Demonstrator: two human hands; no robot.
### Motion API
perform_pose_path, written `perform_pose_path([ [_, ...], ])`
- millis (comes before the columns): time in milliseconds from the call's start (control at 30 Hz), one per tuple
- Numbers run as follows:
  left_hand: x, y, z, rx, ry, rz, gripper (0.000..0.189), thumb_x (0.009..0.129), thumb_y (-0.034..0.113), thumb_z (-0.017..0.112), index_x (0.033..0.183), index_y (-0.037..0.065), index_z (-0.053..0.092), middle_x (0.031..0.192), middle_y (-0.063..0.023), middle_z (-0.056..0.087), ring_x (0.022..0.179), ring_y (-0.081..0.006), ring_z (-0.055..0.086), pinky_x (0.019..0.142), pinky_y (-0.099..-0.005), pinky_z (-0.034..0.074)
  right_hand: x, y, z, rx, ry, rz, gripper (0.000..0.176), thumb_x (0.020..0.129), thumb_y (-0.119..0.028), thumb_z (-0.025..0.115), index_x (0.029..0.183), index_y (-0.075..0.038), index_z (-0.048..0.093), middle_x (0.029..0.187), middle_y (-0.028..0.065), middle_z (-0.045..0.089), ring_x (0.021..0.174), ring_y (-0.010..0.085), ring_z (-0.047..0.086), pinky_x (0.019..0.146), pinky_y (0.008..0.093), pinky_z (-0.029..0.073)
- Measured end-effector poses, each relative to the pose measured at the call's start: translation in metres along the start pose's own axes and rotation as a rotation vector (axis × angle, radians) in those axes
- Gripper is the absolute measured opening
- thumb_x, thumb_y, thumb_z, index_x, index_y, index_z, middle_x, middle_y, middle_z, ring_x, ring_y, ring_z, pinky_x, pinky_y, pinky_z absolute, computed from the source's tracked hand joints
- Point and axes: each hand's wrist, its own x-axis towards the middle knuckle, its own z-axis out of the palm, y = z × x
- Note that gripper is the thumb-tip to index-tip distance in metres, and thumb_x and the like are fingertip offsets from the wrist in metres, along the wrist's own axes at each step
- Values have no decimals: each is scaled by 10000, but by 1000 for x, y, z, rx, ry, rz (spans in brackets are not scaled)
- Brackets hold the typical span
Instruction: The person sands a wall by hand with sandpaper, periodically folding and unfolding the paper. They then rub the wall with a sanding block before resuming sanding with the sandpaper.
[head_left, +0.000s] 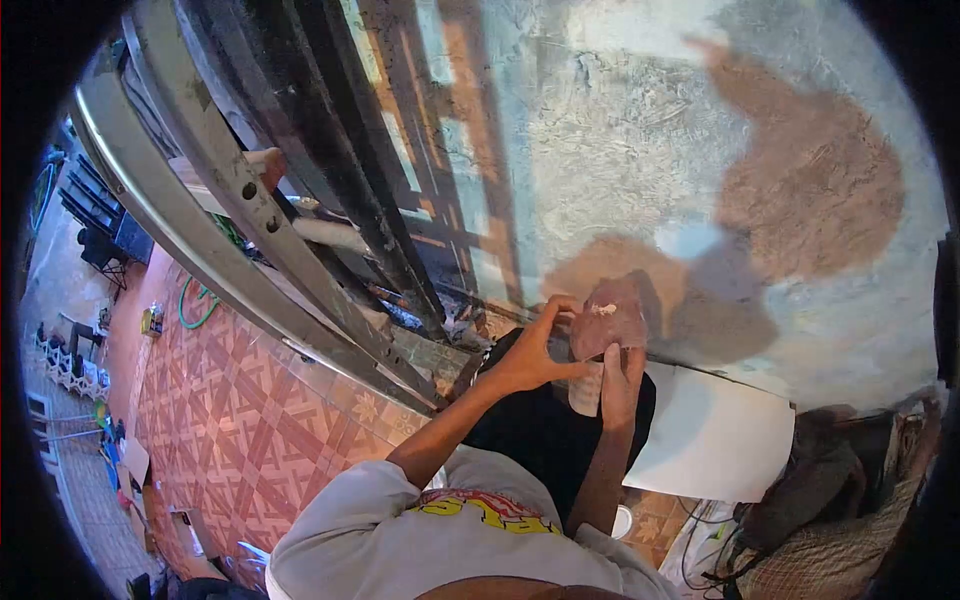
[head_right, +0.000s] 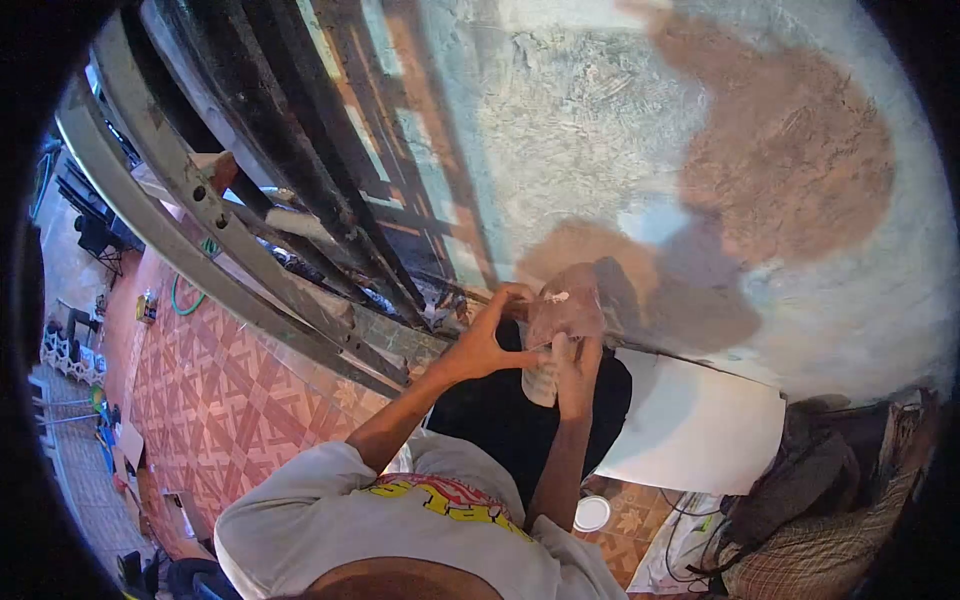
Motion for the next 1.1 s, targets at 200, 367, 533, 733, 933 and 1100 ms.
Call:
perform_pose_path([
  [200,-7,-3,-3,-83,-97,-58,610,728,223,839,1239,70,543,1201,-55,550,1101,-191,528,948,-368,415,2,30,-10,193,-11,-26,711,842,-236,693,1438,-95,332,1415,92,394,1341,244,358,1106,407,290],
  [367,-12,0,-1,-69,-92,-57,502,755,273,817,1146,42,606,1048,-54,603,983,-156,548,874,-329,428,5,8,6,202,-11,-78,815,804,-212,762,1442,-152,260,1420,88,389,1309,238,399,1061,411,367],
  [533,-15,-30,4,-159,-184,-66,445,783,183,794,1159,38,607,1191,-47,586,1067,-151,528,917,-329,420,5,-12,13,229,3,31,869,810,-154,758,1456,-124,178,1401,119,412,1217,269,502,1025,408,423],
  [733,-12,-29,3,-216,-180,-203,382,811,232,761,1092,2,642,1094,-56,636,980,-134,563,851,-312,429,8,-19,9,94,-19,116,863,800,-144,781,1423,-115,184,1346,131,442,1131,251,537,978,398,456],
  [933,-15,-44,6,-307,-192,-337,467,842,241,730,1223,8,593,1197,-76,600,1078,-154,536,935,-322,415,7,-7,13,84,39,63,799,798,-133,787,1367,-111,226,1265,150,455,1073,219,553,873,341,495],
  [1100,-24,-38,15,-693,-23,-436,433,930,312,593,1225,-3,555,1141,-77,620,999,-147,600,852,-298,488,8,-7,8,-74,-68,46,759,828,-171,768,1368,-113,238,1203,148,486,1041,225,586,832,339,516],
])
